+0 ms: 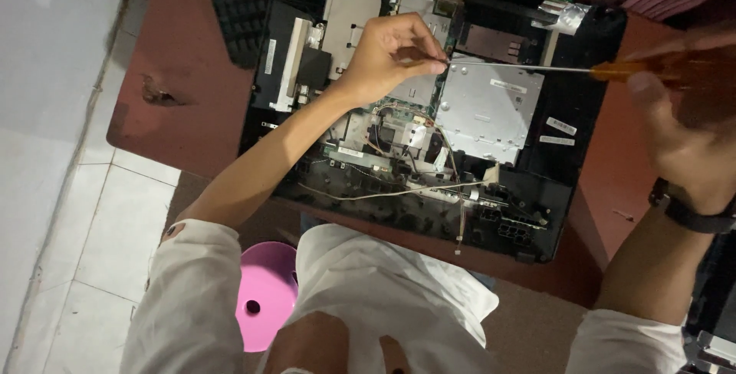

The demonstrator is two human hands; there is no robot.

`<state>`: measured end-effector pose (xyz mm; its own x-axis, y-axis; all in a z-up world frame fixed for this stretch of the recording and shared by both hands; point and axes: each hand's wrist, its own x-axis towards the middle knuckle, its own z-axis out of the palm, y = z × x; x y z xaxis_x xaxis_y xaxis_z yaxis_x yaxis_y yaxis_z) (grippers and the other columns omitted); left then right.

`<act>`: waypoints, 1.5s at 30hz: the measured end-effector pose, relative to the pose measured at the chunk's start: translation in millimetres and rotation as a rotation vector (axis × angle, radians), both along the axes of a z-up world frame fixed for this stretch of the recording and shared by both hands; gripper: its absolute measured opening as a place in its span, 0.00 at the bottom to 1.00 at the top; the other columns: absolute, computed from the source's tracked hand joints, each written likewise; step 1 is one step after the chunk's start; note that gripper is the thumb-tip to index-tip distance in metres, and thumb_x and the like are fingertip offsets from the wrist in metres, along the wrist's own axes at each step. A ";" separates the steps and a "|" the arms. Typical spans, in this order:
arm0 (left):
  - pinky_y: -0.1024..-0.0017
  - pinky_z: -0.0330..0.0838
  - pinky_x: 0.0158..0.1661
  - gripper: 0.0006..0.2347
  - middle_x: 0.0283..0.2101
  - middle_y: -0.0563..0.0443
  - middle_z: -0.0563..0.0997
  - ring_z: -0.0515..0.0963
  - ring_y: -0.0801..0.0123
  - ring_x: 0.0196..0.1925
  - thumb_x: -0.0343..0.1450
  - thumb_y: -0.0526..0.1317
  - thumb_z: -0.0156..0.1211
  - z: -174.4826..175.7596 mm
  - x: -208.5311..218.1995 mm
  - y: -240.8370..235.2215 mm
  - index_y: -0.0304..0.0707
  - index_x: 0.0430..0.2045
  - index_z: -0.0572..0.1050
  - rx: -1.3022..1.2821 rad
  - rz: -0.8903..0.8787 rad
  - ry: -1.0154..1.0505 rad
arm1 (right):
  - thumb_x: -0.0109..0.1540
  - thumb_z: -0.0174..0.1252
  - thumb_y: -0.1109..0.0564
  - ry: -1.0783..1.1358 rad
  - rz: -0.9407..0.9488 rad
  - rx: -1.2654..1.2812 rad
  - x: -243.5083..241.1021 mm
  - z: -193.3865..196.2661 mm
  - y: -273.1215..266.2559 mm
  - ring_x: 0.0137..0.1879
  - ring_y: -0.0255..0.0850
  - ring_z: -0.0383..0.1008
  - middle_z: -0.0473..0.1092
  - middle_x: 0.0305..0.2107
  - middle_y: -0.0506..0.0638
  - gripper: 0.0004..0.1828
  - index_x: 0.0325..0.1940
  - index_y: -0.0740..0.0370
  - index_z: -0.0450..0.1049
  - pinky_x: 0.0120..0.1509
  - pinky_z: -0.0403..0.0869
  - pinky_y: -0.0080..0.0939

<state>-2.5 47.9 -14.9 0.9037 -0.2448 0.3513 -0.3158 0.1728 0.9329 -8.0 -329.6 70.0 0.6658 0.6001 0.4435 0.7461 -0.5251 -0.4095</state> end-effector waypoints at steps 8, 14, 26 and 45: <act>0.70 0.85 0.49 0.09 0.37 0.47 0.82 0.84 0.66 0.40 0.70 0.25 0.70 -4.1 -2.4 -2.1 0.37 0.33 0.75 0.071 0.026 -0.039 | 0.95 0.59 0.59 -0.022 -0.264 -0.021 -7.3 -16.7 18.1 0.47 0.51 0.79 0.77 0.38 0.58 0.31 0.37 0.71 0.77 0.66 0.79 0.53; 0.72 0.85 0.47 0.09 0.37 0.46 0.82 0.85 0.65 0.40 0.70 0.24 0.69 -9.0 -2.3 -2.5 0.36 0.34 0.75 0.046 0.030 -0.044 | 0.91 0.61 0.65 0.101 -0.246 0.450 -2.2 -21.3 46.7 0.39 0.52 0.74 0.69 0.37 0.68 0.18 0.51 0.79 0.67 0.49 0.88 0.54; 0.70 0.86 0.50 0.10 0.37 0.46 0.83 0.86 0.64 0.40 0.68 0.23 0.72 -11.0 -3.7 -4.8 0.35 0.34 0.76 0.159 0.094 -0.046 | 0.84 0.54 0.65 -0.039 0.083 0.369 -5.7 11.5 71.5 0.46 0.69 0.79 0.72 0.46 0.82 0.14 0.62 0.84 0.60 0.55 0.82 0.65; 0.67 0.78 0.45 0.15 0.38 0.45 0.85 0.83 0.61 0.46 0.61 0.18 0.56 -16.7 -5.5 -10.5 0.33 0.35 0.81 0.454 0.073 -0.193 | 0.83 0.57 0.65 0.019 0.254 0.133 17.2 57.8 114.2 0.56 0.67 0.80 0.72 0.49 0.80 0.22 0.70 0.80 0.51 0.62 0.80 0.58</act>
